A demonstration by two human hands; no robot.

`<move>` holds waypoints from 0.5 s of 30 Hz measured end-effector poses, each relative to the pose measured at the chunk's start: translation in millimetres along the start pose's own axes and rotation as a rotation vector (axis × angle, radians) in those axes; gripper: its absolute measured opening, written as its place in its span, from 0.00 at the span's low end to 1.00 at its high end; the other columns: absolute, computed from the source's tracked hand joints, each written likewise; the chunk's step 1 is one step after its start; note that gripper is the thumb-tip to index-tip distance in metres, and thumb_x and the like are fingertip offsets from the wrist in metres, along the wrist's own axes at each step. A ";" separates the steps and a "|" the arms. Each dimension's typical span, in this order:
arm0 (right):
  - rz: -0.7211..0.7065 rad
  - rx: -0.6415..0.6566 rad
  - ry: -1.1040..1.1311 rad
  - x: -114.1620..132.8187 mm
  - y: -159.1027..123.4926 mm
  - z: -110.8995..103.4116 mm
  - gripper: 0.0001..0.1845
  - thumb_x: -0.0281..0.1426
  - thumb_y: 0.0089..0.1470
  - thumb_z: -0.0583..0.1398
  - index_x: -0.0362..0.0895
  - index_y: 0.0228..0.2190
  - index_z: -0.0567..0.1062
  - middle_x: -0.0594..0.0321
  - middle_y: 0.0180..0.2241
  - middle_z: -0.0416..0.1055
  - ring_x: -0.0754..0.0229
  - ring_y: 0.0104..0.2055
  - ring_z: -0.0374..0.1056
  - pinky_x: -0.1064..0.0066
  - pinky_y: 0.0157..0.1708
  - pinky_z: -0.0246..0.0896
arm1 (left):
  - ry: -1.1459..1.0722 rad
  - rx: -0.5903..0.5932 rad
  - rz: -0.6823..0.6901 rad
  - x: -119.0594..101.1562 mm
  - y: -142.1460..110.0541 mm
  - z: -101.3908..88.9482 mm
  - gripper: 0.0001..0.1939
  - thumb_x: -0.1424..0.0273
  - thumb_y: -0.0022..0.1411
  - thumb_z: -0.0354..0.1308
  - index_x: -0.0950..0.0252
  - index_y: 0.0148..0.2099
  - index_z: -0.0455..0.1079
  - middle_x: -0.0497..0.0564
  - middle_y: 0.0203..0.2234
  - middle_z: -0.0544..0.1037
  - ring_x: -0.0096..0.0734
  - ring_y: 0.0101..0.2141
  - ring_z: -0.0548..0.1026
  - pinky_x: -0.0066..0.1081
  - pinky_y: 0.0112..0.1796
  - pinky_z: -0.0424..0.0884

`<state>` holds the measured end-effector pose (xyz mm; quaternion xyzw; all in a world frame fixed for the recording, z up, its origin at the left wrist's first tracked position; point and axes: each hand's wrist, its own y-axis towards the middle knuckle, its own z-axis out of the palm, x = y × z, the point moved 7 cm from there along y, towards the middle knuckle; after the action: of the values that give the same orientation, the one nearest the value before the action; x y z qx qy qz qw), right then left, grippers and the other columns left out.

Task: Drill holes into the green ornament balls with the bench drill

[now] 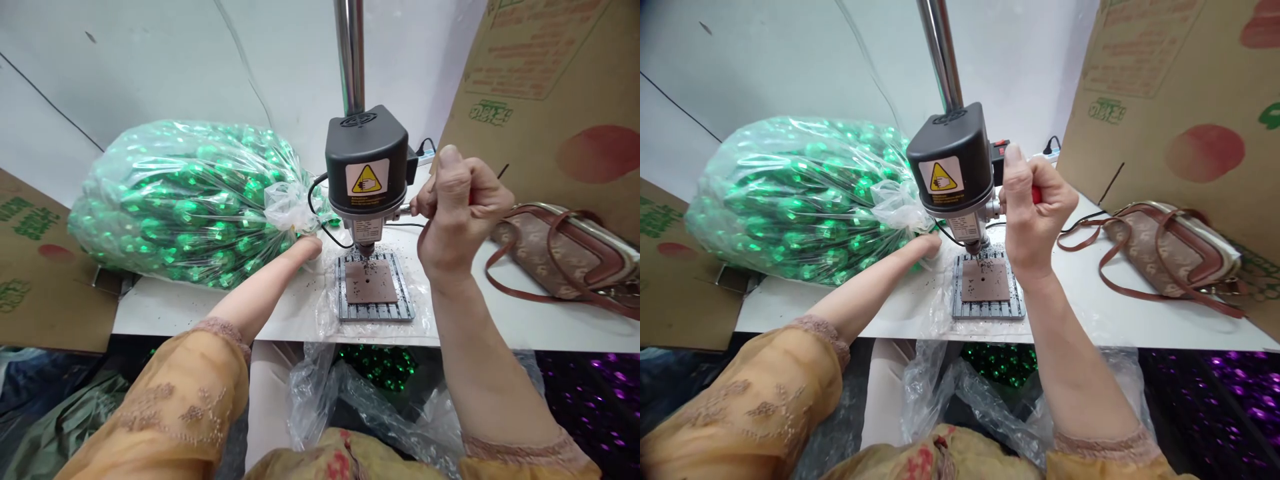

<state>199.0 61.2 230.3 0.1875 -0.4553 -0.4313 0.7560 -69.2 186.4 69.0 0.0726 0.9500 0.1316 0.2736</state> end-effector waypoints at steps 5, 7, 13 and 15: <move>-0.009 0.022 -0.049 0.1 -1.5 0.7 0.27 0.41 0.59 0.62 0.44 0.17 0.57 0.73 0.14 0.53 0.74 0.16 0.50 0.72 0.18 0.47 | 0.156 0.062 -0.089 6.3 -20.8 -1.4 0.09 0.80 0.57 0.64 0.69 0.42 0.76 0.66 0.53 0.76 0.61 0.60 0.69 0.56 0.61 0.64; -0.003 0.025 -0.051 -0.4 -1.5 0.4 0.27 0.41 0.59 0.62 0.45 0.17 0.58 0.72 0.14 0.54 0.73 0.16 0.51 0.71 0.18 0.47 | 0.217 0.066 -0.045 4.7 -37.5 -3.7 0.16 0.83 0.57 0.60 0.65 0.46 0.77 0.63 0.60 0.71 0.60 0.63 0.65 0.56 0.63 0.62; 0.004 0.002 -0.032 0.2 -2.4 0.4 0.26 0.41 0.59 0.62 0.45 0.17 0.58 0.72 0.14 0.54 0.72 0.17 0.51 0.70 0.19 0.46 | 0.131 -0.100 0.094 -0.2 -82.8 -14.8 0.13 0.76 0.62 0.60 0.62 0.48 0.77 0.61 0.59 0.67 0.54 0.60 0.67 0.51 0.60 0.64; -0.001 -0.012 -0.034 0.5 -2.7 0.1 0.27 0.42 0.59 0.62 0.45 0.17 0.57 0.72 0.14 0.53 0.72 0.17 0.50 0.70 0.19 0.46 | -0.098 -0.158 0.106 -6.6 -91.3 -14.3 0.12 0.72 0.61 0.64 0.61 0.48 0.75 0.59 0.54 0.70 0.49 0.57 0.69 0.46 0.59 0.66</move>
<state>197.7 59.3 228.8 0.1758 -0.4654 -0.4374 0.7491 -77.4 94.9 57.5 0.1074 0.9169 0.2167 0.3175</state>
